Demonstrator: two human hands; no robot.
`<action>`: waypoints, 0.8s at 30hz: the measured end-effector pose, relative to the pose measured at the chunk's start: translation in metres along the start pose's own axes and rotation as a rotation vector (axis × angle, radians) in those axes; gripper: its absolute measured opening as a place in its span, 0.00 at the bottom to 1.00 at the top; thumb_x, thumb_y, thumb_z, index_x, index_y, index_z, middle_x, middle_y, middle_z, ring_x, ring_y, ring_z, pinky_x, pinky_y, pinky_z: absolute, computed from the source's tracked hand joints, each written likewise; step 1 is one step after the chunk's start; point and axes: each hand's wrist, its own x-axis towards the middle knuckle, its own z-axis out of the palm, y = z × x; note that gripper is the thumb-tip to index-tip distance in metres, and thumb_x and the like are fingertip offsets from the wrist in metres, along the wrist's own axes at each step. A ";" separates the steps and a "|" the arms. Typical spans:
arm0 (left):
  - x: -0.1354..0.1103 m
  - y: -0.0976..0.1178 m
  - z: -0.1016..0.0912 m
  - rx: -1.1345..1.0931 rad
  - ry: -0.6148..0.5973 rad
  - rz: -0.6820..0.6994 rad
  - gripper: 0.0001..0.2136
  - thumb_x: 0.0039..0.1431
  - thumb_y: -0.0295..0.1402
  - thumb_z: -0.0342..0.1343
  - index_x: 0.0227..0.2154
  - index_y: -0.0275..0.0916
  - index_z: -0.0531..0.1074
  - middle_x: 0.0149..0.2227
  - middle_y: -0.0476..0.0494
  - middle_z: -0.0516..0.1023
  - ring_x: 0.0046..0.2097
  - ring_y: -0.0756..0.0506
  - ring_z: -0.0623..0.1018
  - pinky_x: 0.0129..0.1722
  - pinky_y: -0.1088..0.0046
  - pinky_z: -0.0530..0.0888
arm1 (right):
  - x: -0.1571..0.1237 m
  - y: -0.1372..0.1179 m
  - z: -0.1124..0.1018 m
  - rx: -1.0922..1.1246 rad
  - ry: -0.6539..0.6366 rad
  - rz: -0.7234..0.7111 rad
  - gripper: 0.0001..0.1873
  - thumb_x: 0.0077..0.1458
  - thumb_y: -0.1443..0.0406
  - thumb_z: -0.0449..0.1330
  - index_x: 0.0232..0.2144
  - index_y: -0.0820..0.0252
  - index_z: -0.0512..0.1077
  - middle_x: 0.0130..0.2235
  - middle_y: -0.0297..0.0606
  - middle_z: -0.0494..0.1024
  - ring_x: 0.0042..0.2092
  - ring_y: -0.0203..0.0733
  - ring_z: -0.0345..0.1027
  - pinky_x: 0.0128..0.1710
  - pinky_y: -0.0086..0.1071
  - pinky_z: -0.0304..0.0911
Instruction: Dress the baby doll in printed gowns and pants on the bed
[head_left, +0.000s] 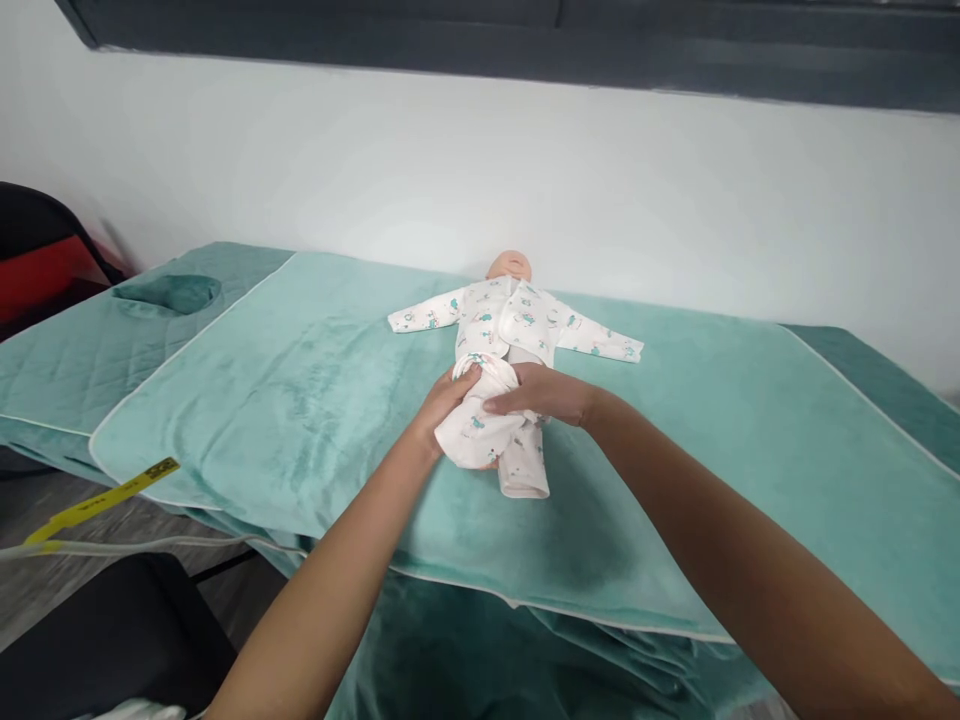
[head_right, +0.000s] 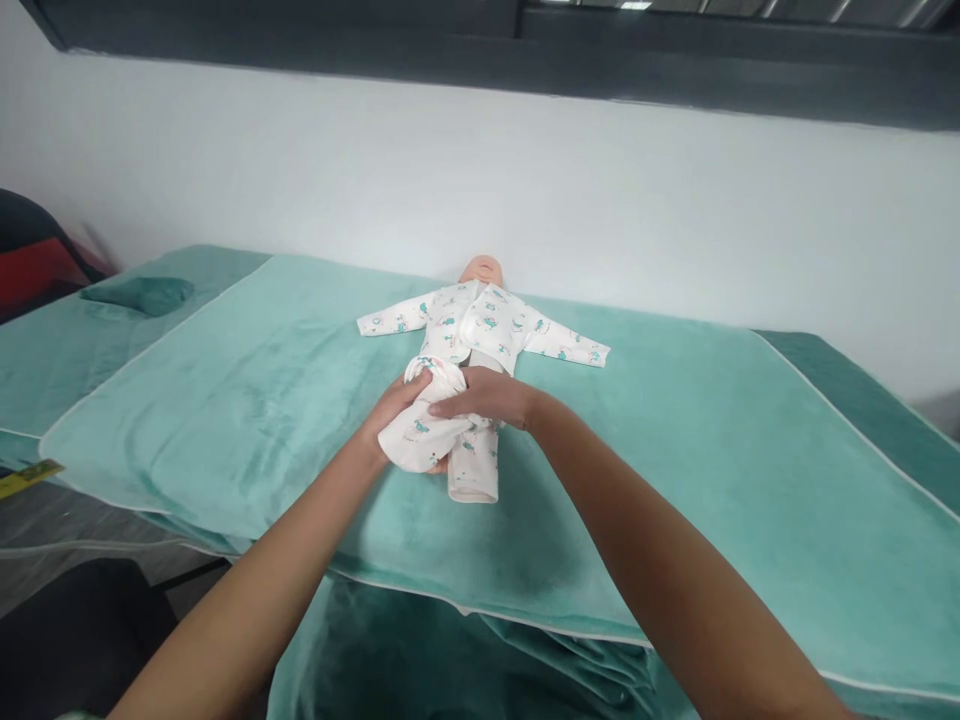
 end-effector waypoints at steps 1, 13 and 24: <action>-0.002 0.001 -0.001 0.027 0.006 -0.008 0.25 0.43 0.44 0.70 0.41 0.33 0.74 0.30 0.43 0.81 0.30 0.45 0.78 0.33 0.69 0.74 | 0.000 0.002 0.000 0.015 0.026 -0.015 0.24 0.45 0.59 0.71 0.44 0.61 0.76 0.44 0.42 0.81 0.44 0.47 0.75 0.43 0.37 0.70; -0.086 -0.033 0.028 -0.022 0.335 0.103 0.19 0.46 0.36 0.67 0.42 0.36 0.75 0.37 0.45 0.80 0.38 0.47 0.78 0.39 0.72 0.72 | -0.007 0.002 0.017 -0.837 0.181 -0.106 0.05 0.51 0.65 0.58 0.33 0.59 0.72 0.38 0.36 0.79 0.40 0.42 0.71 0.36 0.30 0.59; -0.123 -0.068 0.028 0.081 0.572 0.005 0.13 0.50 0.36 0.61 0.39 0.37 0.71 0.35 0.47 0.78 0.35 0.48 0.75 0.36 0.73 0.69 | -0.007 0.009 0.038 -1.448 0.122 -0.021 0.12 0.57 0.58 0.57 0.37 0.57 0.75 0.37 0.44 0.80 0.41 0.50 0.73 0.33 0.34 0.54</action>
